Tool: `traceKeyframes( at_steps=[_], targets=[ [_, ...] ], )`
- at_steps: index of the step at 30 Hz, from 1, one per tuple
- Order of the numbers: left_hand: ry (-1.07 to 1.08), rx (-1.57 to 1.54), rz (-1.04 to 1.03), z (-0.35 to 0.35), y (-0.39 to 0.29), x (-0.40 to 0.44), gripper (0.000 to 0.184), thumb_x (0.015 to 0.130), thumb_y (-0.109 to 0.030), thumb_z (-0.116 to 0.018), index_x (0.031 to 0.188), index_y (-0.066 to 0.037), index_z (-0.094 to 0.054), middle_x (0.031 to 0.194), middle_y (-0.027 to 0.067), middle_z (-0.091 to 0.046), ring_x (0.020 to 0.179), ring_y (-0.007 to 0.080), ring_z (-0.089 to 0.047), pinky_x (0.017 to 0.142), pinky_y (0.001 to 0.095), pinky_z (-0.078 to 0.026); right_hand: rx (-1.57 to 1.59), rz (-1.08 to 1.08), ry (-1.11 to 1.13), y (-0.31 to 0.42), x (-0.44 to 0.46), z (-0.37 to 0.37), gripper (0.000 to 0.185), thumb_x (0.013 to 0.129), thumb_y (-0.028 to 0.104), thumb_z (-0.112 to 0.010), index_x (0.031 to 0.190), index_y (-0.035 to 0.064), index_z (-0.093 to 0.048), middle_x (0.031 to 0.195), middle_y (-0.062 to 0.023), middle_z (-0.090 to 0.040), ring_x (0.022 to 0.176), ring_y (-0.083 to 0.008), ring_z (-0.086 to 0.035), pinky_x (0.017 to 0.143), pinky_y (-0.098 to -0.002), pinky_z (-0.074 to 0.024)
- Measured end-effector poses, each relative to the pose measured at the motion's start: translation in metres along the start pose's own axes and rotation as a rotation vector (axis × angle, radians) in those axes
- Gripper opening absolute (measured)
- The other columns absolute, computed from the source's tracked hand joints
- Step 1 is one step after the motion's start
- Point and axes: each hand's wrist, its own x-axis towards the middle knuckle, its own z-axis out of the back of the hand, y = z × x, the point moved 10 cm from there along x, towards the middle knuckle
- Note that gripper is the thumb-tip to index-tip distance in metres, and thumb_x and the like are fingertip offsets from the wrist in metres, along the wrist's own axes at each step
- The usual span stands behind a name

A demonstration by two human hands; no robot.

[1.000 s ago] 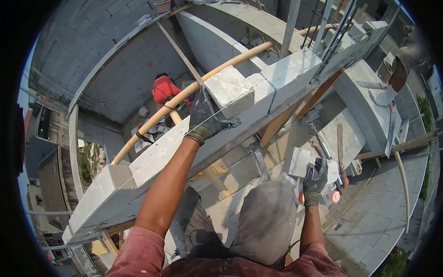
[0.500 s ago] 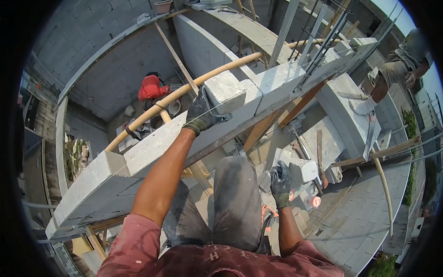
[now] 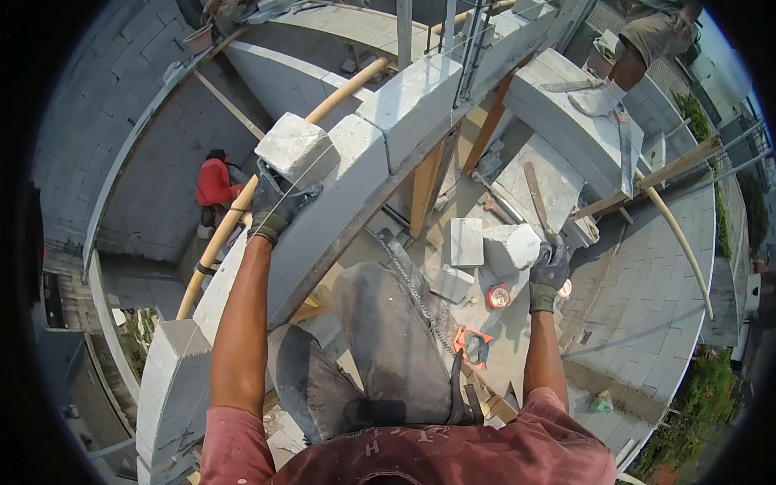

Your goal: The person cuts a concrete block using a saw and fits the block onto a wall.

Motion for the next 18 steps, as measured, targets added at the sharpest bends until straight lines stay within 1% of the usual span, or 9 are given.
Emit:
traceKeyframes(
  at_steps=[2, 3, 5, 7, 9, 10, 13, 15, 18],
  targets=[
    [0.002, -0.059, -0.059, -0.002, -0.009, -0.002, 0.111, 0.065, -0.032, -0.097, 0.144, 0.003, -0.028, 0.136, 0.0214, -0.059, 0.123, 0.0323, -0.061, 0.106, 0.0383, -0.048, -0.245, -0.07, -0.038, -0.075, 0.039, 0.002, 0.026, 0.095, 0.02, -0.06, 0.115, 0.0053, -0.07, 0.104, -0.0181, -0.074, 0.093, -0.0354, -0.071, 0.086, -0.0444, -0.0547],
    [0.05, -0.015, -0.047, -0.007, -0.003, -0.001, 0.107, 0.067, -0.044, -0.093, 0.142, 0.002, -0.033, 0.139, 0.0207, -0.057, 0.126, 0.0328, -0.059, 0.106, 0.038, -0.047, -0.401, -0.056, -0.006, -0.105, 0.055, -0.005, 0.024, 0.094, 0.019, -0.062, 0.11, 0.0046, -0.072, 0.105, -0.0183, -0.073, 0.093, -0.0355, -0.071, 0.088, -0.0442, -0.0546],
    [-0.004, -0.024, -0.06, -0.002, -0.01, -0.003, 0.114, 0.067, -0.039, -0.095, 0.147, 0.002, -0.024, 0.139, 0.0218, -0.056, 0.126, 0.035, -0.058, 0.107, 0.0393, -0.046, -0.421, -0.026, 0.027, -0.132, 0.075, -0.018, 0.02, 0.091, 0.018, -0.063, 0.103, 0.0057, -0.073, 0.103, -0.0156, -0.074, 0.095, -0.0359, -0.071, 0.089, -0.0459, -0.0539],
    [-0.107, 0.055, -0.118, 0.004, -0.015, -0.007, 0.115, 0.065, -0.036, -0.096, 0.147, 0.003, -0.027, 0.138, 0.0228, -0.056, 0.125, 0.036, -0.058, 0.108, 0.0409, -0.045, -0.34, 0.124, 0.0, -0.106, 0.083, -0.02, 0.019, 0.091, 0.015, -0.061, 0.102, 0.0071, -0.074, 0.101, -0.0128, -0.075, 0.095, -0.034, -0.071, 0.089, -0.0438, -0.0543],
    [-0.172, 0.215, -0.128, 0.002, 0.001, -0.007, 0.113, 0.064, -0.036, -0.097, 0.147, 0.004, -0.031, 0.138, 0.0249, -0.056, 0.124, 0.0372, -0.059, 0.107, 0.0421, -0.045, -0.109, 0.186, -0.046, -0.028, 0.07, 0.0, 0.021, 0.092, 0.01, -0.058, 0.107, 0.0061, -0.073, 0.104, -0.0139, -0.074, 0.097, -0.0344, -0.07, 0.088, -0.0427, -0.0543],
    [-0.127, 0.097, -0.12, 0.003, -0.012, -0.009, 0.112, 0.065, -0.041, -0.096, 0.146, 0.006, -0.034, 0.137, 0.0271, -0.055, 0.122, 0.0396, -0.059, 0.106, 0.0435, -0.045, -0.061, 0.237, -0.027, 0.019, 0.057, 0.008, 0.023, 0.092, 0.007, -0.058, 0.11, 0.0055, -0.072, 0.106, -0.0146, -0.073, 0.098, -0.0344, -0.07, 0.088, -0.0427, -0.0541],
    [-0.184, 0.241, -0.075, 0.003, 0.002, -0.007, 0.11, 0.067, -0.043, -0.094, 0.145, 0.005, -0.035, 0.136, 0.0277, -0.055, 0.119, 0.0413, -0.06, 0.104, 0.0434, -0.046, 0.074, 0.454, 0.124, 0.1, -0.021, 0.002, 0.03, 0.088, 0.007, -0.061, 0.117, 0.0025, -0.068, 0.105, -0.0187, -0.068, 0.097, -0.039, -0.065, 0.088, -0.0467, -0.0519],
    [-0.188, 0.293, -0.092, 0.003, 0.002, -0.008, 0.104, 0.07, -0.043, -0.093, 0.144, 0.005, -0.037, 0.136, 0.0263, -0.056, 0.119, 0.0415, -0.06, 0.103, 0.0436, -0.046, 0.117, 0.36, 0.292, 0.085, -0.075, -0.027, 0.028, 0.089, 0.007, -0.06, 0.116, 0.0036, -0.069, 0.107, -0.019, -0.069, 0.098, -0.0385, -0.066, 0.088, -0.0465, -0.0522],
    [-0.129, 0.17, -0.156, -0.001, -0.004, -0.007, 0.102, 0.075, -0.042, -0.09, 0.146, 0.008, -0.036, 0.14, 0.0281, -0.051, 0.126, 0.0395, -0.053, 0.108, 0.0456, -0.043, 0.056, 0.148, 0.328, -0.001, -0.152, -0.083, 0.024, 0.088, 0.005, -0.059, 0.109, 0.0074, -0.071, 0.102, -0.0156, -0.072, 0.096, -0.0362, -0.069, 0.087, -0.0446, -0.0548]
  ],
)
